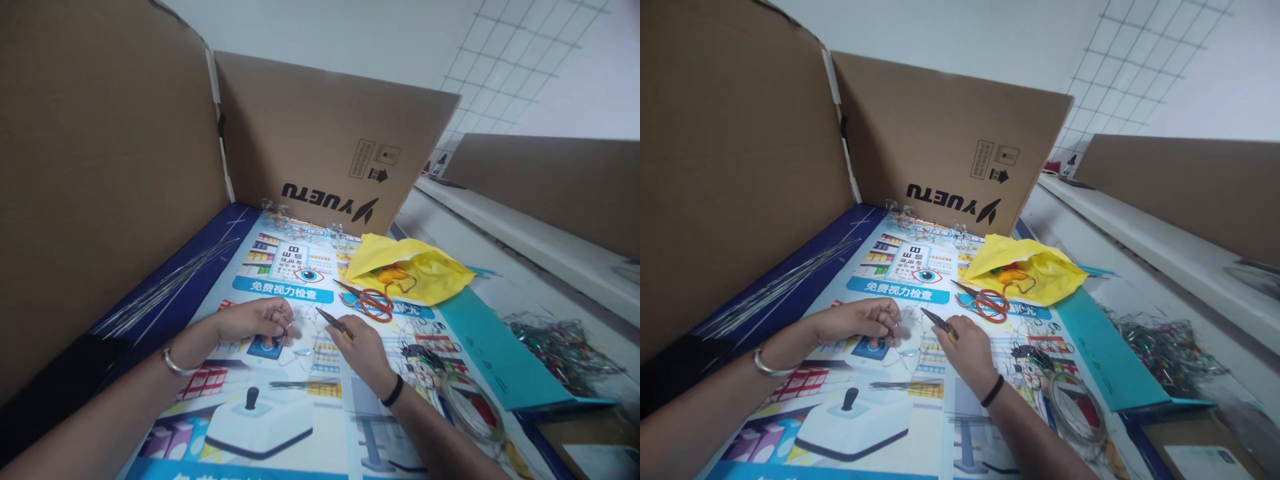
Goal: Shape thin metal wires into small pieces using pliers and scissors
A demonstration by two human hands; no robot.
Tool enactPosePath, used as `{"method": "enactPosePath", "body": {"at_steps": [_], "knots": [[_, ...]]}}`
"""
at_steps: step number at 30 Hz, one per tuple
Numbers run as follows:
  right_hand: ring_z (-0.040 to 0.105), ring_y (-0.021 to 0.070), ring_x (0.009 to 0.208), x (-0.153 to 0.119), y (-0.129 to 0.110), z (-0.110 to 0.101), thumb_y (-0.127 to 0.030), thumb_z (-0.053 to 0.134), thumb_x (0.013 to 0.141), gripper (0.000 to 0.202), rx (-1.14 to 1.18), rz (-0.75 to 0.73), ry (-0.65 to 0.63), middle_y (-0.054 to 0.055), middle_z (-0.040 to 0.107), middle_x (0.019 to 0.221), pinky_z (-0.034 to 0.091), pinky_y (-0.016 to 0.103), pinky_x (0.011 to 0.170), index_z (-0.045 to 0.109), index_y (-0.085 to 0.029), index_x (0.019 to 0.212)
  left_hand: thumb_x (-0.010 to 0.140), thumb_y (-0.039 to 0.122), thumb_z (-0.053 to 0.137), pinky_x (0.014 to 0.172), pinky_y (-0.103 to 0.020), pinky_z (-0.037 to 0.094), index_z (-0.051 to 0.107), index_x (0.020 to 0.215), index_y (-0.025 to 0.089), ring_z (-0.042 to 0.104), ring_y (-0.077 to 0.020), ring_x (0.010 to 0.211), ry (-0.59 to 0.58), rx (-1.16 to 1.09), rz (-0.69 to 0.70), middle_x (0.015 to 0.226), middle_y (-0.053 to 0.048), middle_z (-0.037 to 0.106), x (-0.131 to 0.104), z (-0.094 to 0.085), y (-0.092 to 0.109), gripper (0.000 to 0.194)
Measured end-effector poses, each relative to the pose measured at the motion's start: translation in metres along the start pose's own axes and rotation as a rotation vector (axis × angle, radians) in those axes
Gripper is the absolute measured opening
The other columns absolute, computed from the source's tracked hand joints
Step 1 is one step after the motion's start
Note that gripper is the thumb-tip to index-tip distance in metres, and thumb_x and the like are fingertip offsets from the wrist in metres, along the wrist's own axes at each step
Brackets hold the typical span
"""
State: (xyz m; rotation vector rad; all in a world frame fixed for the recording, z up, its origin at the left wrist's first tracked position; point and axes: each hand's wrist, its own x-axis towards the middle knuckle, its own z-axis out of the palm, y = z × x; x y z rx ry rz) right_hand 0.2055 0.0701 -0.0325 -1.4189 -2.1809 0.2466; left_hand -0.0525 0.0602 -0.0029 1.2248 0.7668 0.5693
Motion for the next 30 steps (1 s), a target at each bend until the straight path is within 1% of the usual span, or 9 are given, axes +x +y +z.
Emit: {"method": "enactPosePath", "body": {"at_steps": [4,9,13,16,22,24,27,28,30], "knots": [[0.053,0.0135,0.063,0.003,0.004,-0.003,-0.049,0.047,0.082,0.031,-0.068,-0.016,0.065,0.001,0.059,0.068,0.035,0.023,0.056,0.057,-0.021,0.072,0.071,0.026,0.066,0.054,-0.022,0.045,0.049,0.091,0.017,0.064,-0.0187,0.081,0.051,-0.005,0.015,0.091,-0.007,0.066,0.000,0.000,0.000,0.028],[0.056,0.0165,0.072,0.005,0.011,-0.003,-0.048,0.047,0.083,0.031,-0.160,-0.102,0.140,0.004,0.061,0.073,0.038,0.025,0.065,0.060,-0.021,0.077,0.070,0.031,0.067,0.052,-0.022,0.046,0.049,0.093,0.017,0.065,-0.0201,0.081,0.107,-0.014,0.022,0.088,-0.007,0.066,0.001,0.000,0.000,0.033],[0.056,0.0175,0.074,0.004,0.011,-0.002,-0.048,0.046,0.083,0.031,-0.233,-0.146,0.146,0.004,0.061,0.074,0.038,0.026,0.068,0.060,-0.021,0.077,0.068,0.029,0.069,0.052,-0.022,0.047,0.048,0.094,0.017,0.065,-0.0198,0.079,0.111,-0.017,0.017,0.082,-0.004,0.065,0.002,0.002,-0.002,0.035],[0.055,0.0175,0.072,0.004,0.010,-0.003,-0.046,0.046,0.083,0.030,-0.280,-0.177,0.156,0.005,0.061,0.074,0.037,0.027,0.067,0.061,-0.021,0.076,0.068,0.028,0.070,0.051,-0.022,0.047,0.047,0.092,0.017,0.064,-0.0188,0.077,0.105,-0.008,0.019,0.080,-0.004,0.065,0.003,0.004,-0.002,0.035],[0.055,0.0173,0.073,0.004,0.010,-0.004,-0.045,0.047,0.083,0.029,-0.289,-0.188,0.167,0.005,0.061,0.072,0.037,0.026,0.066,0.061,-0.021,0.076,0.067,0.029,0.070,0.051,-0.022,0.046,0.046,0.091,0.018,0.064,-0.0173,0.073,0.129,0.010,0.024,0.077,-0.002,0.064,0.003,0.007,0.000,0.036],[0.055,0.0173,0.073,0.004,0.011,-0.004,-0.045,0.046,0.083,0.029,-0.292,-0.182,0.177,0.005,0.061,0.072,0.037,0.026,0.066,0.061,-0.021,0.077,0.067,0.031,0.070,0.050,-0.021,0.045,0.046,0.090,0.019,0.063,-0.0152,0.066,0.165,0.032,0.020,0.072,-0.001,0.063,0.004,0.009,0.000,0.035],[0.055,0.0172,0.073,0.004,0.010,-0.004,-0.045,0.046,0.084,0.029,-0.299,-0.174,0.182,0.004,0.061,0.074,0.036,0.026,0.066,0.060,-0.020,0.078,0.072,0.033,0.064,0.045,-0.020,0.042,0.044,0.085,0.019,0.056,-0.0100,0.049,0.281,0.082,0.025,0.063,0.001,0.062,0.007,0.015,0.000,0.028],[0.055,0.0170,0.072,0.004,0.010,-0.004,-0.045,0.046,0.084,0.028,-0.304,-0.172,0.178,0.004,0.061,0.075,0.036,0.026,0.065,0.060,-0.020,0.077,0.074,0.033,0.062,0.045,-0.020,0.041,0.044,0.082,0.019,0.055,-0.0092,0.047,0.327,0.084,0.041,0.061,0.002,0.061,0.008,0.017,-0.001,0.025],[0.054,0.0171,0.072,0.004,0.009,-0.004,-0.045,0.047,0.084,0.028,-0.318,-0.168,0.169,0.004,0.061,0.075,0.036,0.026,0.065,0.059,-0.020,0.076,0.076,0.032,0.058,0.045,-0.019,0.041,0.042,0.077,0.019,0.056,-0.0099,0.049,0.415,0.057,0.080,0.058,0.003,0.059,0.011,0.022,-0.002,0.021]]}}
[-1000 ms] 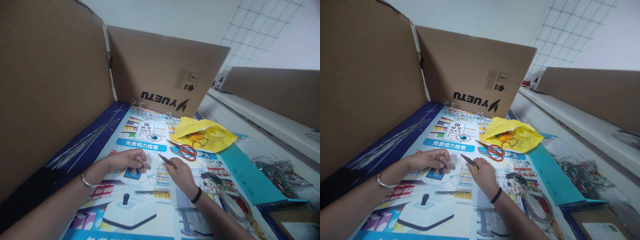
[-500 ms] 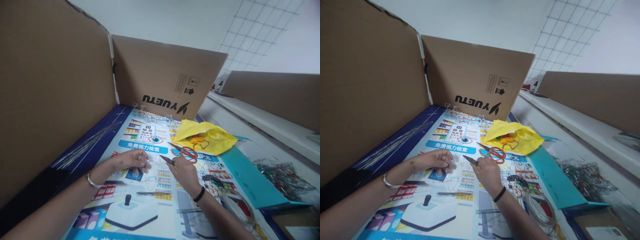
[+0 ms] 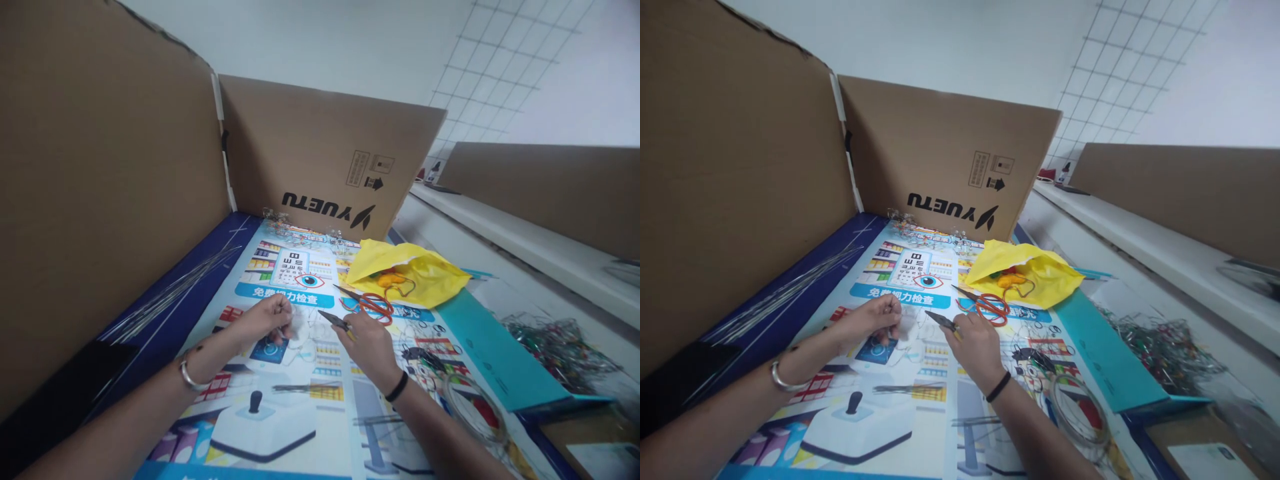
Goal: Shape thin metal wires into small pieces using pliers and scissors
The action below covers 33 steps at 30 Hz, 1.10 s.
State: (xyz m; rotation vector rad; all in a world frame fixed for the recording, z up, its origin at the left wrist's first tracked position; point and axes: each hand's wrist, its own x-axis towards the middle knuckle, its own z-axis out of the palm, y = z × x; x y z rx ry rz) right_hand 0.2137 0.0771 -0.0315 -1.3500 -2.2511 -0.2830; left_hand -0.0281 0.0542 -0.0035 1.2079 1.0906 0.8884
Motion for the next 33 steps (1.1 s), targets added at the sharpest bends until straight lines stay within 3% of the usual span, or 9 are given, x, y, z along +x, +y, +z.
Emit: {"method": "enactPosePath", "body": {"at_steps": [8,13,33], "knots": [[0.055,0.0191,0.074,0.001,0.002,-0.004,-0.047,0.046,0.084,0.031,-0.108,-0.014,0.006,0.006,0.061,0.078,0.036,0.028,0.066,0.061,-0.020,0.081,0.074,0.035,0.061,0.051,-0.022,0.045,0.039,0.070,0.020,0.056,-0.0111,0.053,0.174,-0.159,0.000,0.055,0.005,0.053,0.000,0.012,-0.002,0.026],[0.055,0.0216,0.075,0.006,0.006,-0.008,-0.050,0.047,0.082,0.034,-0.221,-0.048,0.033,0.009,0.061,0.079,0.035,0.031,0.066,0.062,-0.019,0.083,0.077,0.036,0.057,0.058,-0.025,0.047,0.039,0.071,0.021,0.057,-0.0123,0.057,0.166,-0.216,-0.005,0.058,0.003,0.057,-0.001,0.017,-0.003,0.024],[0.052,0.0189,0.073,0.010,0.007,-0.013,-0.045,0.056,0.079,0.027,-0.274,-0.102,0.120,0.006,0.058,0.071,0.031,0.029,0.067,0.061,-0.018,0.079,0.073,0.031,0.062,0.062,-0.029,0.050,0.043,0.072,0.020,0.058,-0.0125,0.058,0.187,-0.303,-0.040,0.062,0.002,0.056,-0.004,0.025,-0.001,0.022]]}}
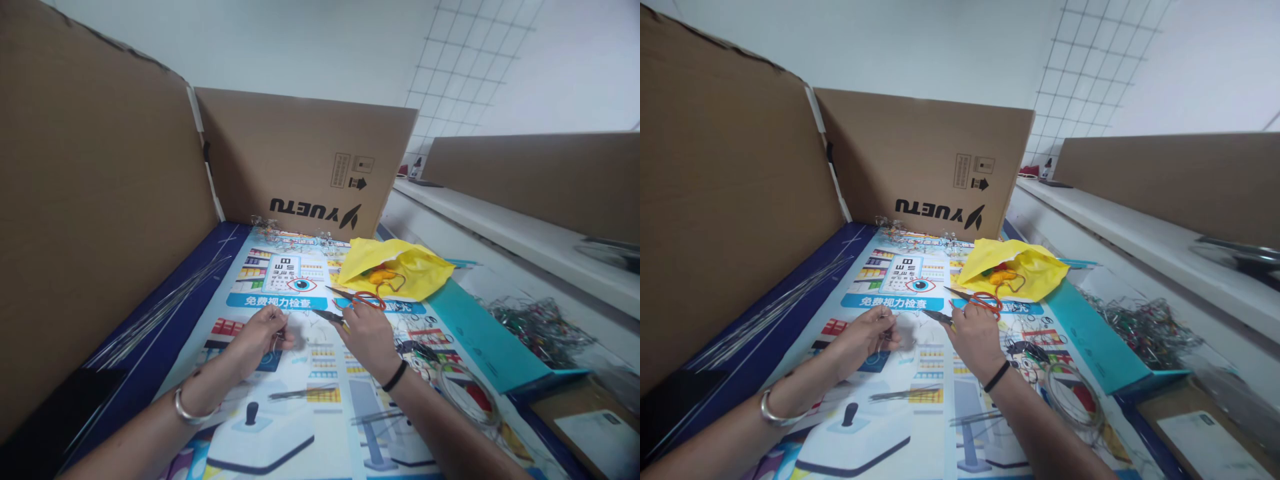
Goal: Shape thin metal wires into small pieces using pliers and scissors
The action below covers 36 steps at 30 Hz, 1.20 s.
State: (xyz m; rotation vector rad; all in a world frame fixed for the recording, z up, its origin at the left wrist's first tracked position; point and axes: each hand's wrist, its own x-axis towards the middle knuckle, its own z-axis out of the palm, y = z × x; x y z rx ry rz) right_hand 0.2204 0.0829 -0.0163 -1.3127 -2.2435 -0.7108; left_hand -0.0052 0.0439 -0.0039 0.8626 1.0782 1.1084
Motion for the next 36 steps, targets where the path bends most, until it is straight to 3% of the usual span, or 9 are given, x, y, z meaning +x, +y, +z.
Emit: {"method": "enactPosePath", "body": {"at_steps": [6,12,20,28,36], "knots": [[0.056,0.0176,0.074,-0.004,-0.002,0.009,-0.048,0.050,0.082,0.031,0.120,0.077,-0.025,0.007,0.063,0.077,0.035,0.026,0.065,0.063,-0.020,0.084,0.073,0.032,0.061,0.059,-0.028,0.049,0.041,0.073,0.020,0.057,-0.0124,0.060,-0.014,0.019,-0.006,0.062,0.003,0.054,0.000,-0.001,0.000,0.023],[0.059,0.0172,0.072,-0.005,-0.004,0.013,-0.049,0.050,0.081,0.030,0.176,0.138,-0.114,0.005,0.064,0.077,0.036,0.025,0.060,0.064,-0.022,0.082,0.075,0.035,0.058,0.063,-0.030,0.048,0.045,0.092,0.022,0.058,-0.0153,0.071,-0.124,0.158,-0.042,0.071,-0.001,0.060,-0.006,-0.004,0.010,0.025],[0.058,0.0169,0.072,-0.004,-0.007,0.006,-0.048,0.050,0.082,0.031,0.195,0.085,-0.106,0.005,0.063,0.076,0.035,0.025,0.062,0.063,-0.021,0.079,0.069,0.036,0.064,0.070,-0.029,0.043,0.051,0.099,0.020,0.059,-0.0195,0.088,-0.126,0.295,-0.015,0.090,-0.006,0.063,-0.006,-0.007,0.023,0.036],[0.056,0.0161,0.073,-0.004,-0.012,0.002,-0.047,0.051,0.082,0.029,0.217,0.043,-0.094,0.003,0.061,0.072,0.034,0.025,0.064,0.062,-0.021,0.076,0.070,0.036,0.062,0.056,-0.024,0.040,0.056,0.082,0.018,0.058,-0.0148,0.068,-0.130,0.375,0.061,0.069,-0.001,0.061,0.000,-0.005,0.017,0.023],[0.055,0.0159,0.073,-0.005,-0.015,0.000,-0.045,0.049,0.083,0.028,0.229,0.001,-0.086,0.003,0.060,0.069,0.033,0.025,0.067,0.062,-0.020,0.078,0.066,0.035,0.065,0.047,-0.020,0.036,0.050,0.067,0.018,0.053,-0.0084,0.050,-0.089,0.243,0.036,0.061,0.002,0.057,-0.001,-0.001,0.015,0.023]]}}
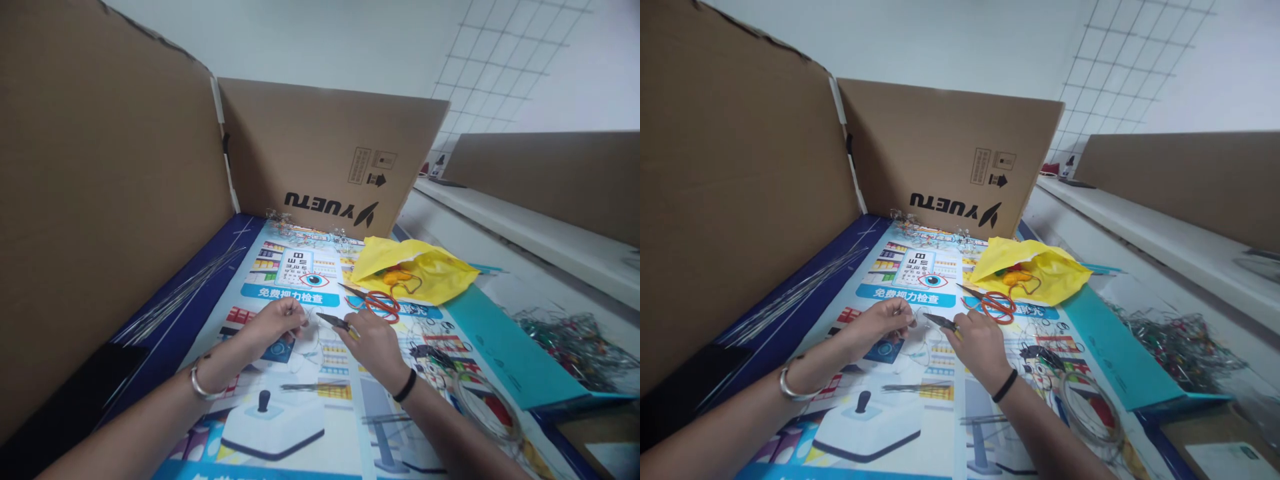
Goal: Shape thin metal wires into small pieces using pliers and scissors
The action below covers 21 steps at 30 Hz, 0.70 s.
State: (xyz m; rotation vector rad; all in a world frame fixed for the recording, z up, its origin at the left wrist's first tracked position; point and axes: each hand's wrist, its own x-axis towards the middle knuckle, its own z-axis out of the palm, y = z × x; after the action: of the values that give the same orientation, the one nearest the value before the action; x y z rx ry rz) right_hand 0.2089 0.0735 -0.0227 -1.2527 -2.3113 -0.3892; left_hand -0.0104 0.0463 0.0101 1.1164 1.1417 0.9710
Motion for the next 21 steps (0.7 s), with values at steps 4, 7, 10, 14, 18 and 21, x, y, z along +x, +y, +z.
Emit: {"method": "enactPosePath", "body": {"at_steps": [4,7,10,14,18,21], "knots": [[0.054,0.0157,0.072,0.000,-0.001,0.000,-0.045,0.049,0.083,0.029,0.005,-0.001,0.000,0.003,0.059,0.069,0.034,0.025,0.066,0.062,-0.020,0.078,0.064,0.028,0.066,0.043,-0.019,0.034,0.047,0.069,0.018,0.048,-0.0053,0.042,-0.017,-0.050,0.014,0.065,0.003,0.059,0.001,0.000,-0.002,0.022],[0.054,0.0162,0.072,-0.001,-0.003,0.000,-0.046,0.048,0.084,0.030,0.019,0.006,-0.016,0.004,0.059,0.069,0.034,0.025,0.066,0.061,-0.020,0.077,0.065,0.023,0.063,0.041,-0.019,0.031,0.046,0.070,0.018,0.049,-0.0055,0.042,-0.015,-0.030,0.025,0.068,0.001,0.062,0.001,0.000,-0.003,0.019],[0.053,0.0165,0.073,-0.001,-0.004,0.001,-0.045,0.050,0.083,0.028,0.027,0.019,-0.049,0.004,0.058,0.070,0.034,0.026,0.067,0.060,-0.020,0.077,0.064,0.019,0.061,0.041,-0.018,0.030,0.045,0.072,0.018,0.052,-0.0068,0.043,0.004,-0.027,0.036,0.066,0.002,0.062,0.002,0.000,-0.004,0.018],[0.052,0.0181,0.078,-0.001,-0.004,-0.002,-0.044,0.051,0.082,0.027,0.031,0.020,-0.003,0.005,0.058,0.075,0.034,0.028,0.070,0.061,-0.019,0.083,0.065,0.014,0.058,0.042,-0.018,0.031,0.043,0.074,0.019,0.053,-0.0072,0.044,0.053,-0.023,0.049,0.063,0.003,0.062,0.003,-0.002,-0.007,0.018],[0.050,0.0207,0.083,0.000,-0.009,-0.011,-0.042,0.051,0.082,0.026,-0.005,-0.019,0.060,0.007,0.057,0.080,0.032,0.031,0.073,0.060,-0.018,0.088,0.066,0.018,0.059,0.041,-0.018,0.031,0.041,0.073,0.020,0.053,-0.0077,0.043,0.106,-0.019,0.059,0.062,0.003,0.062,0.005,-0.001,-0.010,0.020],[0.048,0.0225,0.082,0.002,-0.017,-0.019,-0.043,0.054,0.079,0.025,-0.075,-0.025,0.005,0.007,0.055,0.079,0.030,0.033,0.072,0.060,-0.019,0.086,0.066,0.020,0.060,0.041,-0.018,0.032,0.041,0.074,0.020,0.053,-0.0078,0.043,0.122,-0.003,0.079,0.062,0.003,0.061,0.004,0.001,-0.009,0.020]]}}
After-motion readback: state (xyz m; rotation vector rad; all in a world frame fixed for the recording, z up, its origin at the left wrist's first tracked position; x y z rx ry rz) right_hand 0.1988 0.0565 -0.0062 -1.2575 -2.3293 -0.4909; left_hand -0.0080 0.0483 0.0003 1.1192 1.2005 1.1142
